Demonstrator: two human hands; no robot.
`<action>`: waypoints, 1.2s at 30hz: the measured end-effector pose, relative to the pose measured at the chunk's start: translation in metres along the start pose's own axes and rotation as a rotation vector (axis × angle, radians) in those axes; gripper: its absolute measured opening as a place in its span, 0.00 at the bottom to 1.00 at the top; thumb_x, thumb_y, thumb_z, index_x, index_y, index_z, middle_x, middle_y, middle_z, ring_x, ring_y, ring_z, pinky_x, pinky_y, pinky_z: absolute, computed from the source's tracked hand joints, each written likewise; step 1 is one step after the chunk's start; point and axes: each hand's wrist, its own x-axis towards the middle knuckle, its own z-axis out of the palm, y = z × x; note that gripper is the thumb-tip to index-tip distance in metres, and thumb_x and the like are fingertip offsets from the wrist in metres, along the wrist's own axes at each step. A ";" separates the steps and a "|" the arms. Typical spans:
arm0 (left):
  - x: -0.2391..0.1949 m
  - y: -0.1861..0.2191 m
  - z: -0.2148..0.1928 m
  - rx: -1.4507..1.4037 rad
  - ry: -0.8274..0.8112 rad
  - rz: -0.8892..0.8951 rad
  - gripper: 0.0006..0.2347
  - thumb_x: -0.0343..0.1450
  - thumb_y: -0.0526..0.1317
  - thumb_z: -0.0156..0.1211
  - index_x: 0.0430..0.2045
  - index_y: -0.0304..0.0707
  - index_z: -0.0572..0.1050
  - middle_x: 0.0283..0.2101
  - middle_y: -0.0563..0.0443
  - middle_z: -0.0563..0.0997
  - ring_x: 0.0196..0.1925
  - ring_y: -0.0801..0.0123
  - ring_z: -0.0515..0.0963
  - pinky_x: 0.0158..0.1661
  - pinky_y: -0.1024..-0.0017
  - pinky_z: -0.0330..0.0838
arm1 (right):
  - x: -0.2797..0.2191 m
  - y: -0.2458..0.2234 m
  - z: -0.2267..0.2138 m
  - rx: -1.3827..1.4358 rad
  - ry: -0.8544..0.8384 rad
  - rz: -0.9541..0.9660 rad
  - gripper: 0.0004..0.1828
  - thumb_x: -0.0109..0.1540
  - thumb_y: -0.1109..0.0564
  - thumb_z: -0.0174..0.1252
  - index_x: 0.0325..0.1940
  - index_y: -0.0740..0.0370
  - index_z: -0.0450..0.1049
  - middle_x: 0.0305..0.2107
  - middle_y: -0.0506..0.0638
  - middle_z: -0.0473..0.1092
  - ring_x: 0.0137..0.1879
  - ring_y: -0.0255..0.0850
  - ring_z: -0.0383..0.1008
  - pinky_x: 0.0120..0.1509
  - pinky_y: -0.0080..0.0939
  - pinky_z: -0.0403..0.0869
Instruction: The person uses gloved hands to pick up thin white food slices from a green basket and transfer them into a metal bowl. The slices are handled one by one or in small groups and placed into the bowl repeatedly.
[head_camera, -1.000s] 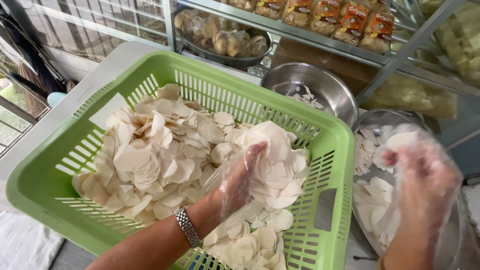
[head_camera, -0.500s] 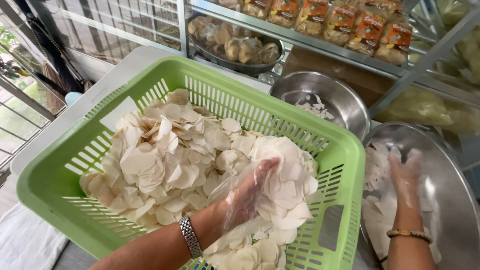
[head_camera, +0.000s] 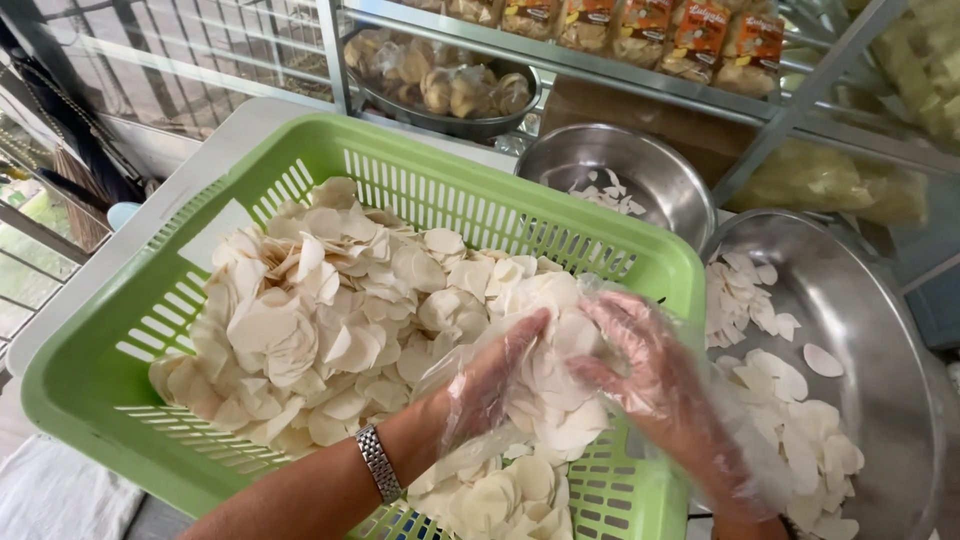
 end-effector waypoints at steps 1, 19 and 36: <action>0.002 -0.003 -0.002 -0.084 -0.099 0.063 0.39 0.65 0.66 0.38 0.72 0.51 0.51 0.76 0.51 0.50 0.77 0.56 0.46 0.70 0.45 0.40 | 0.002 -0.008 -0.004 0.080 -0.065 0.136 0.32 0.61 0.41 0.60 0.66 0.57 0.70 0.61 0.60 0.66 0.55 0.47 0.74 0.46 0.41 0.81; -0.009 -0.004 -0.012 -0.118 -0.199 0.200 0.45 0.60 0.70 0.39 0.72 0.45 0.47 0.72 0.45 0.52 0.73 0.58 0.52 0.69 0.51 0.45 | -0.014 -0.003 -0.007 0.791 0.045 0.714 0.07 0.59 0.64 0.65 0.41 0.63 0.81 0.44 0.60 0.81 0.49 0.47 0.86 0.51 0.41 0.88; -0.011 -0.006 -0.012 -0.116 -0.294 0.269 0.45 0.62 0.70 0.41 0.73 0.43 0.46 0.76 0.41 0.53 0.76 0.56 0.55 0.71 0.53 0.43 | 0.002 -0.010 -0.028 0.694 -0.024 0.501 0.10 0.60 0.62 0.63 0.45 0.63 0.81 0.43 0.58 0.82 0.49 0.46 0.86 0.47 0.34 0.88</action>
